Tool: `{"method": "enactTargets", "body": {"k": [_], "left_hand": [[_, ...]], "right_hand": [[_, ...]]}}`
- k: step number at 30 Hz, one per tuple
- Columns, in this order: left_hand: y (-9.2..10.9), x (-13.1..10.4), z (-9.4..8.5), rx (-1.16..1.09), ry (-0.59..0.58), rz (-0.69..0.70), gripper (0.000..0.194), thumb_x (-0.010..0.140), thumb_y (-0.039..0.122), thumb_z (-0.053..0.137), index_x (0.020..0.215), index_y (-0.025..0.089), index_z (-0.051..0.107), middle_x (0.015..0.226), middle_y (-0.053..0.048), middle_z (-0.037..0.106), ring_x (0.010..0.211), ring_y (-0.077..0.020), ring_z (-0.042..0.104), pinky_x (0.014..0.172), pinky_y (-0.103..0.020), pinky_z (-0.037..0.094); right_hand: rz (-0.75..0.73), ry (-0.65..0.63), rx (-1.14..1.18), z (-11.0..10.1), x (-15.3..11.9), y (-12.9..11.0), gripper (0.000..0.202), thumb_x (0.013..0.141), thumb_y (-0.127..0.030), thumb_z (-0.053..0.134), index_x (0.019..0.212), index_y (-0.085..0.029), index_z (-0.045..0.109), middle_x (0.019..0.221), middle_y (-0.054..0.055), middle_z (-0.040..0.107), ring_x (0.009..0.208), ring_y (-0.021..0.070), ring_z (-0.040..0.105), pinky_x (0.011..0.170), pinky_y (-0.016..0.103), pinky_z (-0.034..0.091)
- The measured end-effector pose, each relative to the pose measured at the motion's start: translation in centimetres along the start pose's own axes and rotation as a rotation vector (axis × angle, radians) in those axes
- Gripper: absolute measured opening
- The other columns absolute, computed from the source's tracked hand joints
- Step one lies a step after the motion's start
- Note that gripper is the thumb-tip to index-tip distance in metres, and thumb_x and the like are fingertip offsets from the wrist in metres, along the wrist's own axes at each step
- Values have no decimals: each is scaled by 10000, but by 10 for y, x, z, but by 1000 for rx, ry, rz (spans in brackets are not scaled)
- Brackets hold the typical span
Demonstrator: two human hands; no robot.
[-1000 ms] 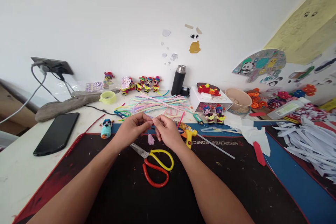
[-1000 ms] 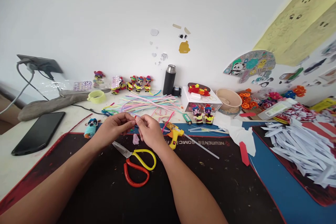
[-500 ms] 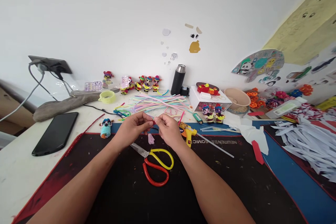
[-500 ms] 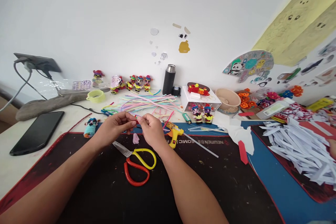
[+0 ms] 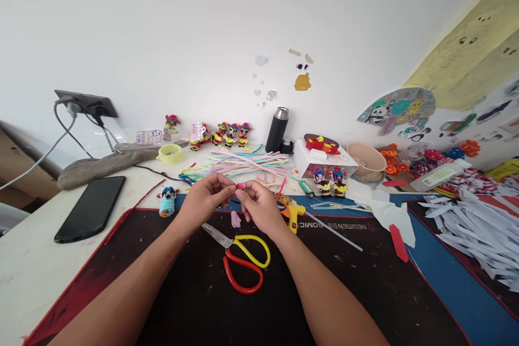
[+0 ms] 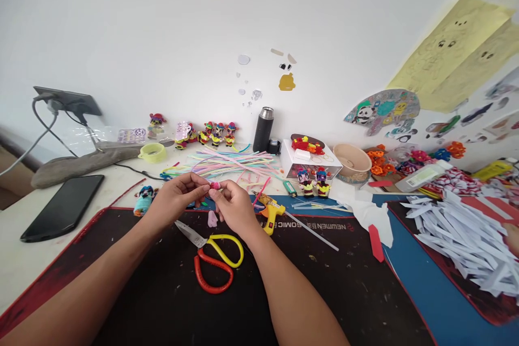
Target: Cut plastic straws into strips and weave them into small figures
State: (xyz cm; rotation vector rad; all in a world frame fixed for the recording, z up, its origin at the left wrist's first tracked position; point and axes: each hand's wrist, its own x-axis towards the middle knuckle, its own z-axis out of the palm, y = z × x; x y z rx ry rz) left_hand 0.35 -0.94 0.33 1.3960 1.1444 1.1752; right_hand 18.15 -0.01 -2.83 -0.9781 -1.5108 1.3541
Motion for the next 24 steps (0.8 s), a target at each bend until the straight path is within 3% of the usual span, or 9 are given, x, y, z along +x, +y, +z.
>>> {"method": "enactTargets", "body": {"k": [7, 13, 24], "left_hand": [[-4, 2, -1, 1, -39, 1, 427, 745, 579, 824, 854, 184, 703, 744, -10, 693, 591, -136, 582, 552, -268, 498], [-10, 4, -5, -10, -60, -13, 397, 759, 542, 831, 858, 178, 709, 735, -3, 678, 608, -136, 581, 564, -264, 486], [-12, 5, -9, 36, -100, -1, 393, 796, 545, 796, 900, 182, 688, 750, 0, 676, 611, -141, 586, 571, -270, 480]], "right_hand": [[-45, 10, -152, 0, -2, 5, 224, 1003, -434, 580, 1002, -217, 636, 552, -79, 547, 405, 95, 461, 438, 213, 350], [-32, -7, -134, -1, -1, 3, 216, 997, -416, 583, 954, -216, 650, 485, -90, 486, 382, 102, 427, 441, 228, 339], [4, -41, -183, 2, -4, 1, 279, 1021, -450, 541, 859, -223, 552, 513, -83, 507, 399, 107, 459, 459, 230, 361]]}}
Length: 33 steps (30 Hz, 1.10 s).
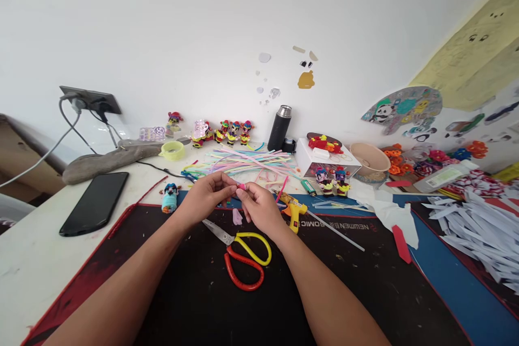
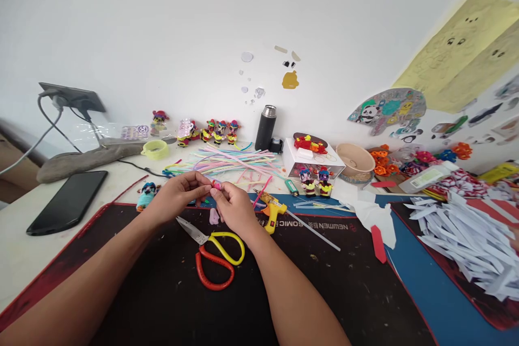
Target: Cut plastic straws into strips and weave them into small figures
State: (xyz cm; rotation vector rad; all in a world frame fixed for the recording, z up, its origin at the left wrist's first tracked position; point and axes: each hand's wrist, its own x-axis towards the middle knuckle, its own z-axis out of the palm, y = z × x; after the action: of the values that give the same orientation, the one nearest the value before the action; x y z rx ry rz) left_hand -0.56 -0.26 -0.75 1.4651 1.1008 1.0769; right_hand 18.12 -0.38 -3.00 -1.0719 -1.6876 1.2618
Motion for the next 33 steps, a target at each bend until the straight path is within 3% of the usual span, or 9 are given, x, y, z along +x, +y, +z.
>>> {"method": "enactTargets", "body": {"k": [5, 11, 14, 19, 25, 29, 33], "left_hand": [[3, 0, -4, 57, -42, 8, 404, 806, 574, 768, 890, 186, 687, 775, -19, 707, 618, -149, 591, 585, -280, 489], [-1, 5, -14, 155, 154, 4, 408, 780, 574, 758, 919, 195, 699, 813, -51, 755, 643, -180, 630, 612, -303, 514], [-1, 15, -15, 329, 155, -21, 349, 789, 522, 720, 944, 210, 727, 899, -74, 806, 731, -229, 695, 664, -329, 532], [1, 51, -1, 779, 20, -56, 168, 826, 348, 622, 905, 258, 740, 869, -30, 818, 830, -254, 747, 714, -315, 518], [-16, 91, 19, 944, 14, -107, 99, 754, 306, 669, 735, 237, 737, 829, -73, 798, 811, -285, 725, 696, -324, 469], [-25, 100, 28, 989, -15, -120, 192, 785, 353, 643, 660, 230, 723, 737, -82, 768, 758, -290, 712, 685, -329, 454], [-22, 95, 32, 1001, -23, -106, 251, 801, 388, 631, 642, 217, 720, 750, -109, 763, 764, -296, 711, 690, -332, 458]], "right_hand": [[1, 12, -50, 0, -1, -2, 300, 1016, -437, 545, 818, -213, 568, 519, -70, 506, 419, 107, 466, 475, 232, 356], [-11, 122, 60, -10, 1, -12, 310, 990, -491, 566, 887, -206, 630, 532, -66, 509, 409, 108, 466, 445, 232, 367], [-24, 179, 127, -15, 2, -17, 332, 970, -518, 586, 890, -201, 639, 539, -62, 507, 411, 108, 478, 429, 229, 373], [-38, 178, 210, -19, 2, -19, 349, 956, -533, 604, 902, -192, 658, 529, -64, 502, 402, 103, 474, 414, 223, 361], [-53, 231, 342, -27, 7, -19, 373, 929, -546, 628, 902, -178, 676, 521, -67, 492, 394, 96, 457, 434, 232, 365], [-43, 224, 390, -30, 8, -21, 379, 914, -563, 640, 890, -186, 671, 519, -72, 481, 384, 91, 436, 427, 235, 356], [-25, 176, 359, -29, 6, -24, 380, 902, -564, 649, 871, -186, 668, 523, -63, 498, 385, 92, 447, 403, 229, 317]]}}
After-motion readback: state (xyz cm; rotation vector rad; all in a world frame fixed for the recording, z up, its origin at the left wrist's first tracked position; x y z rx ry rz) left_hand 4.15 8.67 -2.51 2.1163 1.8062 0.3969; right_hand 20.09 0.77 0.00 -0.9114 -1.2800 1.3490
